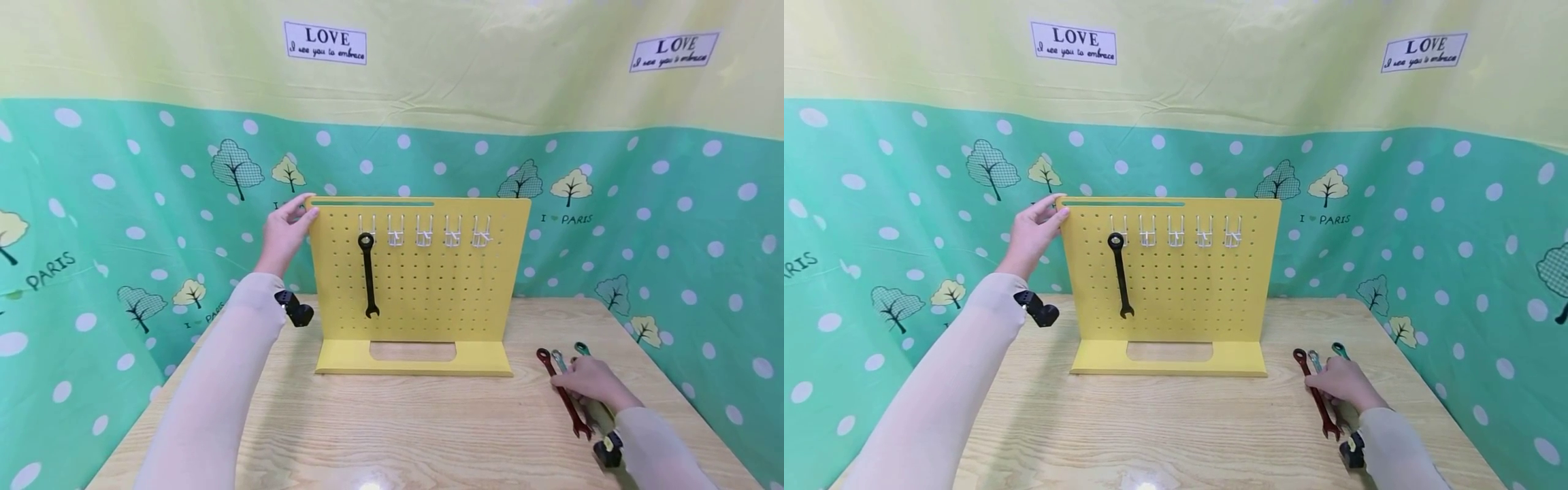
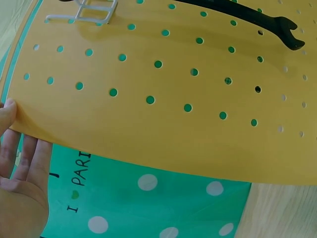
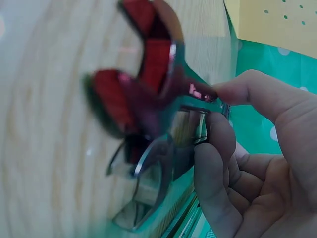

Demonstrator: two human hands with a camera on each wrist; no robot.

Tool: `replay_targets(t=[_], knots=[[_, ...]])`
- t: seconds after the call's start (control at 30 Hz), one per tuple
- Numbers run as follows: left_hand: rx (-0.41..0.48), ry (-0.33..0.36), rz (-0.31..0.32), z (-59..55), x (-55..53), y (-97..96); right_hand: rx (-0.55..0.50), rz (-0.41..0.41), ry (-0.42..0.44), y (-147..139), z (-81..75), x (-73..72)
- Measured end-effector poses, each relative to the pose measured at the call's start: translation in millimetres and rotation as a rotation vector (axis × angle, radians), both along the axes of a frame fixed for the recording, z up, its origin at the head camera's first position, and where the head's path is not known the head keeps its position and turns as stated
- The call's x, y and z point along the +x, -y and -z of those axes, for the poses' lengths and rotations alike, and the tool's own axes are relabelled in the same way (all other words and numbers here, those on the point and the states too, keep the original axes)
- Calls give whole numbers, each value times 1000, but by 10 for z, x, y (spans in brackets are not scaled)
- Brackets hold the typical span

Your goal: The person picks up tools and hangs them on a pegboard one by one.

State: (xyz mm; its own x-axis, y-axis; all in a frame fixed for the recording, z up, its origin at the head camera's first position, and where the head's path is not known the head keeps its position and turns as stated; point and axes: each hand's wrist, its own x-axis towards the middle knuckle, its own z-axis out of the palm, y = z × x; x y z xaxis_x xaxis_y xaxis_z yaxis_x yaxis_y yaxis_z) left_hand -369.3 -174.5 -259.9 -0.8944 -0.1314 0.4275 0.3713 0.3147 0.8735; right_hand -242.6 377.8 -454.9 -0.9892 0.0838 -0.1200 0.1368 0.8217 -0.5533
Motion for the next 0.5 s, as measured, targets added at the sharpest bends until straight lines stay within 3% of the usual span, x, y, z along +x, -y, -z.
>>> replay_targets(t=[0.5], knots=[[-26, 8, -14, 3, -21, 10, -36, -11, 6, -11, -31, 5]])
